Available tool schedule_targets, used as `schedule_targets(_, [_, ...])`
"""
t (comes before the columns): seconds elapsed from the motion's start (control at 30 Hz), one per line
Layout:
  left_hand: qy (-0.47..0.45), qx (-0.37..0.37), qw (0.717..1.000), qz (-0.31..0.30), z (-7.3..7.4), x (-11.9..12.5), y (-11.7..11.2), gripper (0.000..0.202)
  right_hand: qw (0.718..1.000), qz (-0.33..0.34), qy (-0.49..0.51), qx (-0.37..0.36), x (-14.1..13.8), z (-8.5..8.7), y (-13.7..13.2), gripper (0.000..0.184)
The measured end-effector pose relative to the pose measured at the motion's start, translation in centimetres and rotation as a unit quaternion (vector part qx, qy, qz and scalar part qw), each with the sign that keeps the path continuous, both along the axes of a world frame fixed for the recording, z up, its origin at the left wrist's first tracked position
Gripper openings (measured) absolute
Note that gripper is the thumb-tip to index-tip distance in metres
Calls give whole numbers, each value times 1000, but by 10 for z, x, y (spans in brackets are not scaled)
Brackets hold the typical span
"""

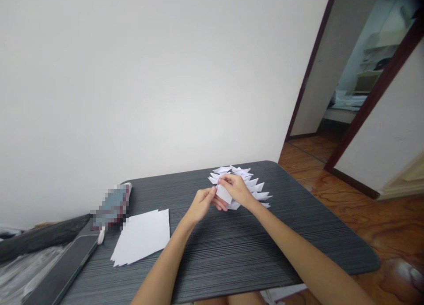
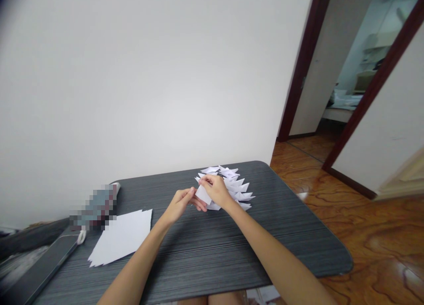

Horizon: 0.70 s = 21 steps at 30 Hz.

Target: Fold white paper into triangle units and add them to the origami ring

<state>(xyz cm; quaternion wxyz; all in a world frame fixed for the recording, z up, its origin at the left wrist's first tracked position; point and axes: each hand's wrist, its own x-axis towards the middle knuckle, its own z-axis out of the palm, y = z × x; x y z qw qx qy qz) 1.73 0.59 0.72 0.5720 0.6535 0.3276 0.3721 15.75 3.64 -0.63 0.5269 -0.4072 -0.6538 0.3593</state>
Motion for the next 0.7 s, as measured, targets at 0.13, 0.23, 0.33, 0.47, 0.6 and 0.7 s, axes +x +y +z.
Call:
schedule_targets(0.13, [25,-2,1000,14,1,1,-1,52,1000,15,-15,16,0,0,0,15])
schedule_targets(0.23, [10,-6,1000,2,2,1,0,51,999,39,11,-10,0,4,-2,14])
schedule_targets(0.33, [-12,-24,1000,-2,3,-1,1,46,996,58,42,-49,1,10,-4,15])
schedule_targets(0.47, [-11,-39,999,6,5,-4,1,41,989,87,64,-96,2,13,-6,19])
schedule_targets(0.6, [3,-36,999,9,6,-5,0,41,983,104,88,-121,1,12,-7,24])
schedule_targets(0.7, [8,-37,999,19,6,-6,-1,41,978,113,99,-143,1,11,-8,29])
